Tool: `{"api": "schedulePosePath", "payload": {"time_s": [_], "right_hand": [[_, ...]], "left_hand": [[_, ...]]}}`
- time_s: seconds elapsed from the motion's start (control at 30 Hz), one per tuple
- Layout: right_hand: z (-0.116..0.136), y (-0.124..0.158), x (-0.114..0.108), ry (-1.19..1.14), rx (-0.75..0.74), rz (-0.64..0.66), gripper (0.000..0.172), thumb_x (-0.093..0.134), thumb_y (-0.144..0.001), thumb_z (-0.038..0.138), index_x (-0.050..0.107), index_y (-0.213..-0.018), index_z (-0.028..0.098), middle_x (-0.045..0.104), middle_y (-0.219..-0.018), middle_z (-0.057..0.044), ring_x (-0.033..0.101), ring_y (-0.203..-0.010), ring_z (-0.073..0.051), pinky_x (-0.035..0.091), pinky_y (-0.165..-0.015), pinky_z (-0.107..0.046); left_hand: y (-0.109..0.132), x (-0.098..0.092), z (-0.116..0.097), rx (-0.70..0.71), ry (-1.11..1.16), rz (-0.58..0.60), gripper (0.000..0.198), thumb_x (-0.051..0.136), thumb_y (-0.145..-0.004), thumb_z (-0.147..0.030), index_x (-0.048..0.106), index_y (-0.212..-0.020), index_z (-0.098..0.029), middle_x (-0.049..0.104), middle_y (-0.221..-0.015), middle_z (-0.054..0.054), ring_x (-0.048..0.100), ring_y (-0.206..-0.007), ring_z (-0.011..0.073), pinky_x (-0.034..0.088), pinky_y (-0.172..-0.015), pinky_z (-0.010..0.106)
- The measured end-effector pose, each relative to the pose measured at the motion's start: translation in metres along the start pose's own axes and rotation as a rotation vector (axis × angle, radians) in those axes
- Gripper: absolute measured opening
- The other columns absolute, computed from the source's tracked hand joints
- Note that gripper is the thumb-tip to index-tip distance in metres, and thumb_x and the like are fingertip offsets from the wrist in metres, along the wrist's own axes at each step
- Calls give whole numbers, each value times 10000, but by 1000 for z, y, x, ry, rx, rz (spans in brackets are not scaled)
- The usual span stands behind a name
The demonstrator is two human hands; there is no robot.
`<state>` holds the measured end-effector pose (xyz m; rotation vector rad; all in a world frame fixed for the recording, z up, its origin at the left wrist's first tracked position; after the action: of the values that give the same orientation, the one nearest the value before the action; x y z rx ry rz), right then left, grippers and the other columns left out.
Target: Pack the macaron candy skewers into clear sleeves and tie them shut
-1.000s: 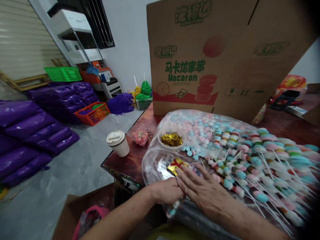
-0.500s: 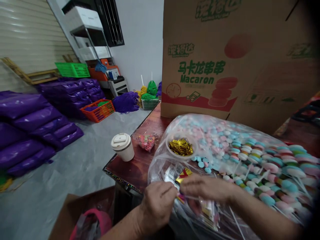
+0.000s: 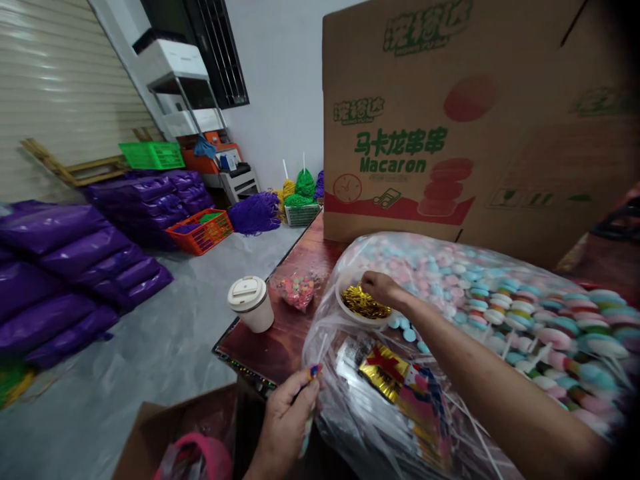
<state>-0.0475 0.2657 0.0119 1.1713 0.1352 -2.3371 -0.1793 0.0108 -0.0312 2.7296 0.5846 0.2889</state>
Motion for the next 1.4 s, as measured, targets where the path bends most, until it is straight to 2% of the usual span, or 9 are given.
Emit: {"api": "schedulePosePath", "payload": {"time_s": [0.1,0.17,0.37,0.47,0.57,0.67,0.9,1.27,1.4], "right_hand": [[8,40,-16,-93,-98,-14,210,443,-885,299,564,-934,135,583,-782,-8,548,-666,-110,471,-606,-258],[14,84,-17,-166,-179,-6,226,383,-893,287,565,-895,153,536,-651,23,503,-588,-94,434,-551,-212],[8,208,3,-411,-256,-107,472,385,-850,263,334,-1313,184,567,-747,-14,528,-690,-136,429,-611,-237],[-20,232,13,-557,-106,-177,386,418,-827,297,451,-1187,158,526,-651,9,483,-591,-126,402,-537,-227],[-48,251,13,-564,-54,-188,209,447,-826,344,567,-787,176,476,-584,18,433,-544,-114,366,-498,-218],[-64,273,-4,-506,-61,-383,215,455,-833,355,566,-740,196,507,-617,2,455,-571,-125,381,-518,-223],[-26,274,5,-528,-324,-388,260,388,-863,269,637,-917,217,651,-808,-41,594,-746,-157,476,-695,-260],[-41,268,33,-349,-145,-395,461,336,-858,213,335,-1316,160,661,-936,-105,640,-760,-187,494,-673,-294],[-44,270,37,-233,-160,-624,387,366,-861,240,393,-1236,148,660,-885,-120,636,-726,-208,491,-657,-322]], "left_hand": [[-1,23,-12,-67,32,93,504,602,-672,-558,600,-977,-157,517,-561,-31,325,-326,32,259,-292,152],[1,42,-24,-34,75,165,465,621,-679,-516,596,-975,-158,541,-604,-15,375,-367,40,275,-312,146],[21,118,-21,-93,192,495,338,720,-607,-399,638,-722,-91,536,-550,1,448,-439,52,316,-408,155],[31,146,-6,-145,251,509,322,747,-574,-360,645,-714,-89,528,-506,-13,449,-428,49,342,-441,166],[35,159,4,-168,211,462,328,735,-587,-377,641,-715,-91,535,-493,-12,462,-426,58,362,-452,177],[36,162,7,-183,53,381,373,712,-600,-431,631,-777,-113,552,-513,-15,458,-411,62,342,-423,175],[51,168,-1,32,-240,410,269,644,-644,-398,625,-676,-132,441,-465,-54,402,-452,64,334,-459,176],[52,159,9,179,-396,561,317,564,-740,-445,617,-683,-137,561,-681,13,512,-749,153,413,-742,259],[50,159,15,124,-139,516,334,558,-760,-456,640,-758,-132,597,-743,25,527,-780,152,400,-789,265]]}}
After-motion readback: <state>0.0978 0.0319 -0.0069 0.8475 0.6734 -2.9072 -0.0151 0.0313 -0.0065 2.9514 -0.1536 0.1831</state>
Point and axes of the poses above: each hand's wrist, its own y-axis away from the middle knuckle, its own x-axis out of the palm, z = x × y, the point moved 5 cm from there along -y, towards the middle knuckle
